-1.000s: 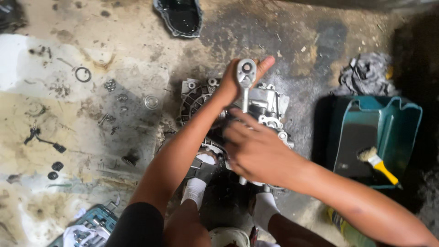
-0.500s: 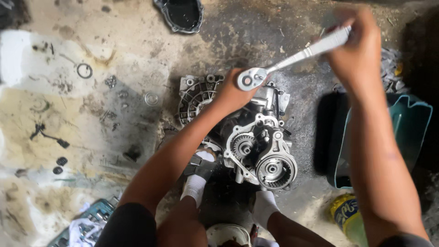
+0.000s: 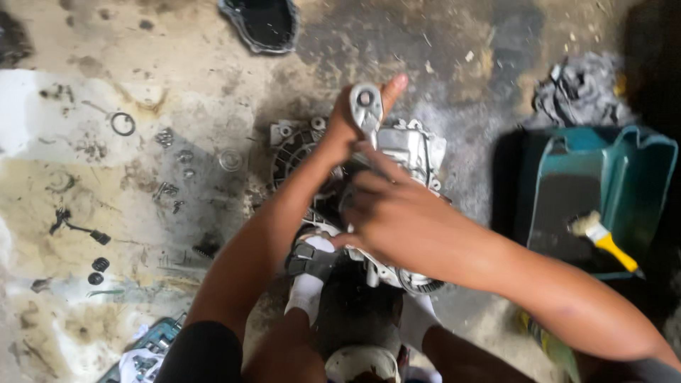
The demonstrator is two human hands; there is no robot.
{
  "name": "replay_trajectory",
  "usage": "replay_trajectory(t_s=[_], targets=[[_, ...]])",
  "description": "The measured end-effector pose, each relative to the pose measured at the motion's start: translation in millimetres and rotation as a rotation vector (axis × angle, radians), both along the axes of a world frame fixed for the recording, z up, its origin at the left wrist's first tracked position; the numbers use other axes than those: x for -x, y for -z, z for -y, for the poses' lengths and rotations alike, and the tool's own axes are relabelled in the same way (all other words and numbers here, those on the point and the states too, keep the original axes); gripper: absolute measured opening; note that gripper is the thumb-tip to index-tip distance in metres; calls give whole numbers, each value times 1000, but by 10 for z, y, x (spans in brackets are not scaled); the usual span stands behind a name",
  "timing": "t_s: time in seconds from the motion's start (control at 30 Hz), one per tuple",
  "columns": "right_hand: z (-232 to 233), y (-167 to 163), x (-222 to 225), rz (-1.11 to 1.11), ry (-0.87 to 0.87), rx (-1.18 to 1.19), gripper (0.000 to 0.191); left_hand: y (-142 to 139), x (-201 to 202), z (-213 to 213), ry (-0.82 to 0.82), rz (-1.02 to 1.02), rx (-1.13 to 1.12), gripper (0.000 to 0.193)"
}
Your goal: The person sits on the floor and assembles a disassembled engine casing. They place internal components into the casing, then use a ratchet wrench to tighten multiple bolts around the perimeter. The person occasionally rotates the engine to access different bolt locations.
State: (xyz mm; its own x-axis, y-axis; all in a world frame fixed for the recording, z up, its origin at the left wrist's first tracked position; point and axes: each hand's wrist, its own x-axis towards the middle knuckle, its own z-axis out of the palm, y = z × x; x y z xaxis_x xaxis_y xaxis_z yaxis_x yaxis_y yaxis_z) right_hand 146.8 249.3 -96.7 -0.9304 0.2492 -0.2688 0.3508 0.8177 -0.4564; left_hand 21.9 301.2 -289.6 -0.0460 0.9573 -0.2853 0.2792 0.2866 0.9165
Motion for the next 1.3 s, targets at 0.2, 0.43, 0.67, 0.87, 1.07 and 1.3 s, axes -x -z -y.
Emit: replay_trajectory(t_s=[0.2,0.43,0.67,0.87,1.07,1.3], targets=[[-213,185,-597,-290,255,-68,24,25,-71,136,-40,136,-2,59],[-971,542,-892,-218,523,-704,24,72,-93,335,114,181,-357,48],[-1030,875,43,-740,688,530,22,78,-237,300,223,69,-254,27],[-395,363,348,-265,116,-13,30,-17,-68,237,151,180,-242,33],[-397,313,-280,-353,174,-153,40,43,-27,28,202,151,-524,38],[-964,437,-822,-135,481,-423,24,309,-196,159,190,93,-157,18]])
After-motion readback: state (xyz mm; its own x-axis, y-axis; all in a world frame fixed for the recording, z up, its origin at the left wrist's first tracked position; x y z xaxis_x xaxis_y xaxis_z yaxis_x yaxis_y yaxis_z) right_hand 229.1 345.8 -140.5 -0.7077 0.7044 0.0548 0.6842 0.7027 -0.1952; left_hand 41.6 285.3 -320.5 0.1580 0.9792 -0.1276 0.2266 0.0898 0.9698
